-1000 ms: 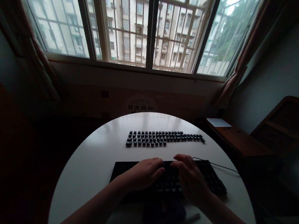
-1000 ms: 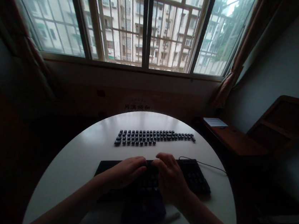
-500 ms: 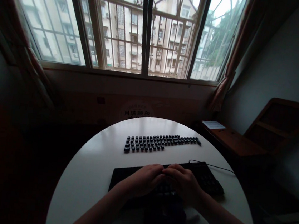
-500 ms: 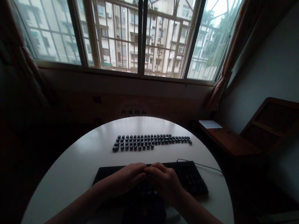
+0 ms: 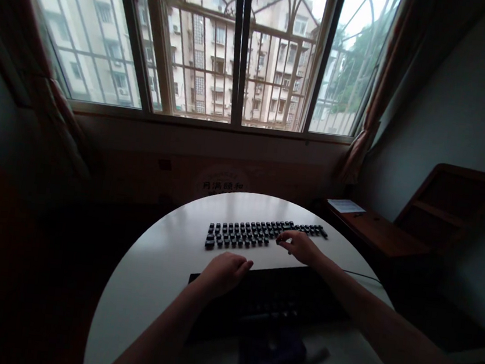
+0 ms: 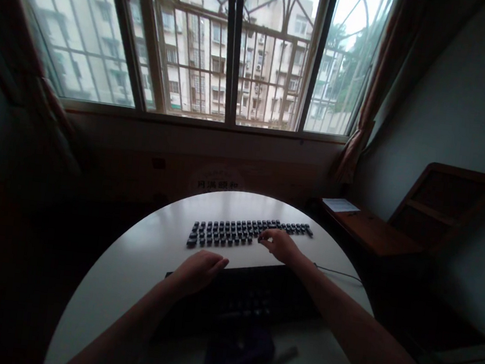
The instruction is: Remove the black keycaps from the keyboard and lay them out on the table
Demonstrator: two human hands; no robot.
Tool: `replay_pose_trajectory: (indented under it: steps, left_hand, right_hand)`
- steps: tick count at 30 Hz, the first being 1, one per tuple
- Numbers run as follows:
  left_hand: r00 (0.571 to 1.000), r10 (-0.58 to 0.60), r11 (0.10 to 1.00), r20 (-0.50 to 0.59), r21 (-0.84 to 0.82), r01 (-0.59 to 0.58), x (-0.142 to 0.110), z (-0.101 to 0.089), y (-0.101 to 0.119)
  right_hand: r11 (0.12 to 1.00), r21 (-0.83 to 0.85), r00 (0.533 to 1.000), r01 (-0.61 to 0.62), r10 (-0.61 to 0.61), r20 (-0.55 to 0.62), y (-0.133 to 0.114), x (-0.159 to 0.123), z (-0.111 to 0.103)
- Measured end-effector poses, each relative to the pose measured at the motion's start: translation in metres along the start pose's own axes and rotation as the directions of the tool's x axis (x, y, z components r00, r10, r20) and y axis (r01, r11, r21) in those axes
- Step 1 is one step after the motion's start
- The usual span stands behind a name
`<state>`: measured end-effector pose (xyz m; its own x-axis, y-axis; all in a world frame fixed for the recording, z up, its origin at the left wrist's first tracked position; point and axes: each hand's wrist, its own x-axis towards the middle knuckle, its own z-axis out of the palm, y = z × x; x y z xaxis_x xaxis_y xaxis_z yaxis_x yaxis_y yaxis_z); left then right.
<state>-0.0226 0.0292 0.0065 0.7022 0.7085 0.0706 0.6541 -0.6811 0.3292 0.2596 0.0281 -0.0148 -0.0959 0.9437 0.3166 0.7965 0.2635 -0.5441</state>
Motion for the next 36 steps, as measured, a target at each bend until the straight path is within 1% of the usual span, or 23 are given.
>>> replay_pose_trajectory:
  steps: [3, 6, 13, 18, 22, 25, 28, 30, 33, 34, 35, 36]
  left_hand:
    - [0.999, 0.012, 0.999, 0.034, 0.032, -0.014, -0.001, 0.001, 0.000]
    - [0.998, 0.032, 0.997, 0.047, 0.071, -0.035, -0.002, 0.002, 0.000]
    - [0.998, 0.030, 0.992, 0.059, 0.122, -0.037, -0.003, 0.002, 0.002]
    - [0.996, 0.054, 0.989, 0.066, 0.134, -0.063, -0.003, 0.001, 0.002]
    - [0.996, 0.043, 0.989, 0.072, 0.138, -0.053, -0.003, 0.001, 0.002]
    - [0.997, 0.034, 0.990, 0.074, 0.135, -0.044, -0.003, 0.001, 0.003]
    - [0.997, 0.043, 0.989, 0.070, 0.138, -0.052, -0.003, 0.001, 0.003]
    - [0.996, 0.053, 0.988, 0.071, 0.138, -0.062, -0.003, 0.001, 0.002]
    - [0.995, 0.056, 0.989, 0.078, 0.133, -0.066, -0.003, 0.001, 0.002]
    - [0.995, 0.054, 0.989, 0.081, 0.131, -0.064, -0.003, 0.001, 0.002]
    - [0.995, 0.048, 0.990, 0.084, 0.132, -0.059, -0.003, 0.000, 0.002]
    - [0.995, 0.043, 0.990, 0.088, 0.132, -0.055, -0.003, 0.000, 0.003]
  right_hand:
    - [0.999, -0.027, 0.999, -0.041, 0.042, 0.023, 0.024, 0.023, 0.009]
    - [0.996, -0.064, 0.997, -0.056, 0.059, 0.048, 0.035, 0.033, 0.019]
    - [0.986, -0.162, 0.996, -0.024, 0.038, 0.086, 0.036, 0.040, 0.032]
    - [0.977, -0.210, 0.992, -0.040, 0.063, 0.105, 0.035, 0.041, 0.032]
    - [0.978, -0.207, 0.993, -0.029, 0.051, 0.103, 0.033, 0.041, 0.032]
    - [0.985, -0.172, 0.996, -0.026, 0.040, 0.074, 0.031, 0.040, 0.031]
    - [0.994, -0.111, 0.999, -0.019, 0.022, 0.026, 0.023, 0.037, 0.026]
    - [0.998, -0.063, 0.999, -0.011, 0.009, -0.031, 0.014, 0.033, 0.018]
    - [1.000, 0.015, 0.991, -0.007, 0.009, -0.131, -0.003, 0.020, -0.001]
    - [0.998, 0.060, 0.987, -0.014, 0.024, -0.159, -0.008, 0.013, -0.007]
    - [0.990, 0.141, 0.983, -0.028, 0.052, -0.175, -0.014, 0.004, -0.014]
    - [0.965, 0.259, 0.980, -0.048, 0.096, -0.173, -0.019, -0.006, -0.019]
